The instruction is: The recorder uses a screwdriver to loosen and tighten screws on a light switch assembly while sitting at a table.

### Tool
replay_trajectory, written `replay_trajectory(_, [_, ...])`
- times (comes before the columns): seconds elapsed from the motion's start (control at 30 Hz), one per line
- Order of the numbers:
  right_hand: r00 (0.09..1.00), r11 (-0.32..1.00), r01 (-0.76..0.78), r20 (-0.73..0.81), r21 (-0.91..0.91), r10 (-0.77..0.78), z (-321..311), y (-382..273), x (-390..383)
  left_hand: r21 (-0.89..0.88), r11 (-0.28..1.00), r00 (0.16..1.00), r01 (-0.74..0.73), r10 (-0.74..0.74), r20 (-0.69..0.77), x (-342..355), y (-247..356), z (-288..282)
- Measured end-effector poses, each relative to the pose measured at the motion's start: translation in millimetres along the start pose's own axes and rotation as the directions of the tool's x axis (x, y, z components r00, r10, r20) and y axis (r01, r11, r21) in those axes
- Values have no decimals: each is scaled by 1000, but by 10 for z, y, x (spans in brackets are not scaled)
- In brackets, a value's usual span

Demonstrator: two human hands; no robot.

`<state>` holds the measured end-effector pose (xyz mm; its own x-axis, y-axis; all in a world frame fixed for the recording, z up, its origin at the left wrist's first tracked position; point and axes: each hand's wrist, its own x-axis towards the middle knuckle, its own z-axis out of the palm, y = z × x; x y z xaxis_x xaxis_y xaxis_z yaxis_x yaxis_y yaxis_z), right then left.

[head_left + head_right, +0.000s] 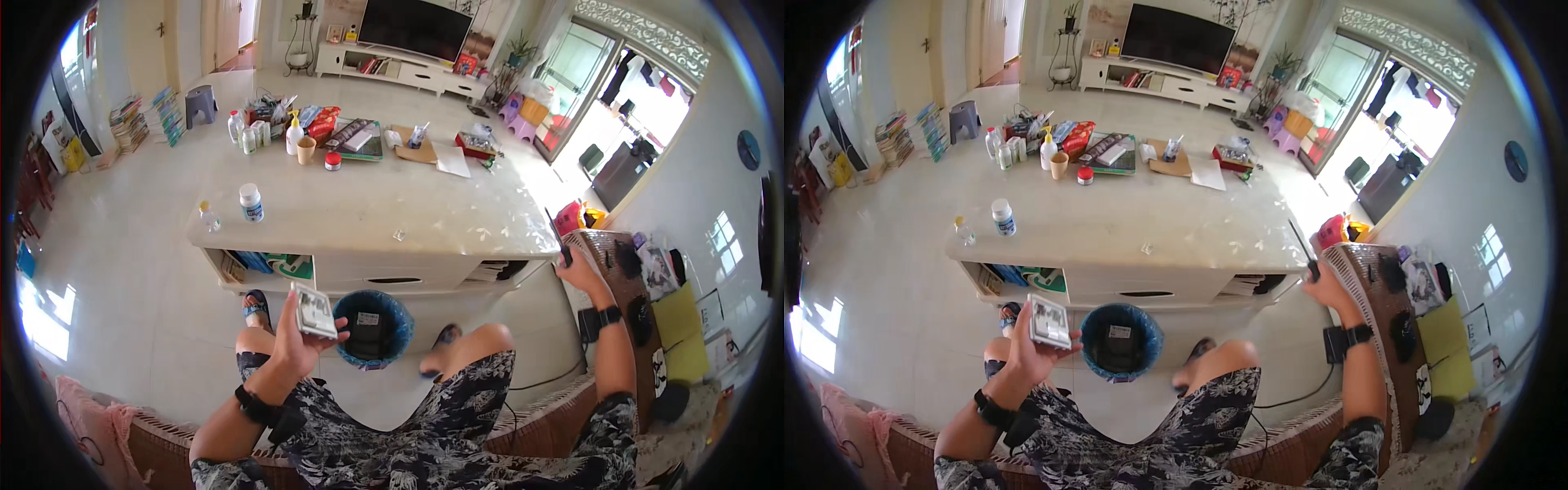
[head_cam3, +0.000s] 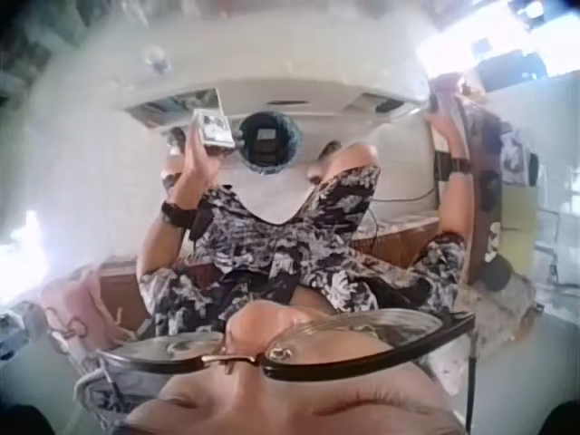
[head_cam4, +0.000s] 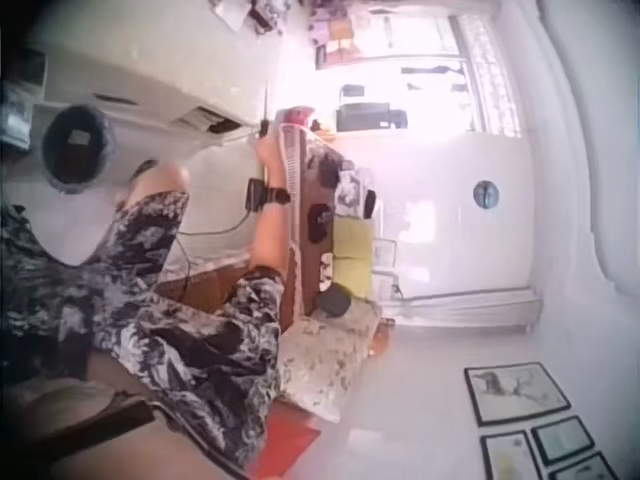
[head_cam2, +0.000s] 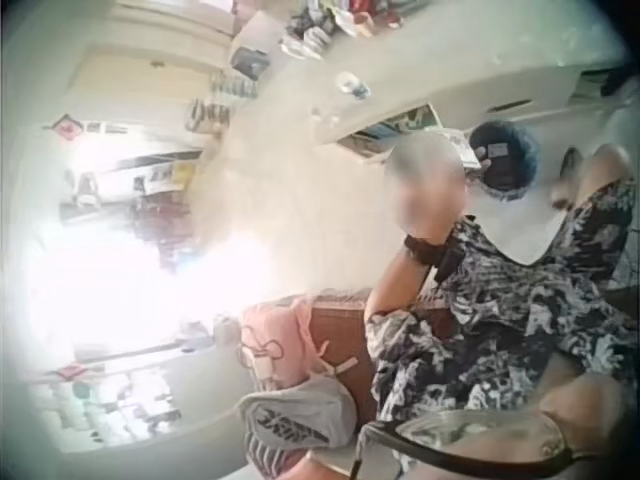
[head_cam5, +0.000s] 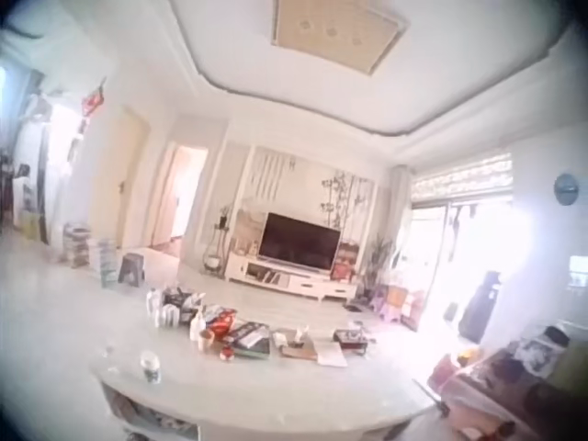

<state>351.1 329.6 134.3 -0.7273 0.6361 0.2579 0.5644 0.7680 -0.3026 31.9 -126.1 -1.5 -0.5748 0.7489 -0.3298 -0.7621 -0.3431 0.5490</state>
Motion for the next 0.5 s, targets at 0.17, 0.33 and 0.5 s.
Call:
replay_trajectory(0.17, [966, 959, 246, 49, 141, -255, 379, -926, 735, -21, 995, 989, -100, 101, 106, 265, 183, 448])
replay_trajectory(0.33, [924, 794, -256, 381, 552, 33, 1409, -1630, 1215, -146, 983, 975, -115, 140, 173, 716, 21, 616])
replay_trajectory(0.5, [895, 796, -354, 426, 491, 135, 2874, -1128, 1443, -195, 980, 979, -31, 69, 192, 1208, -203, 397])
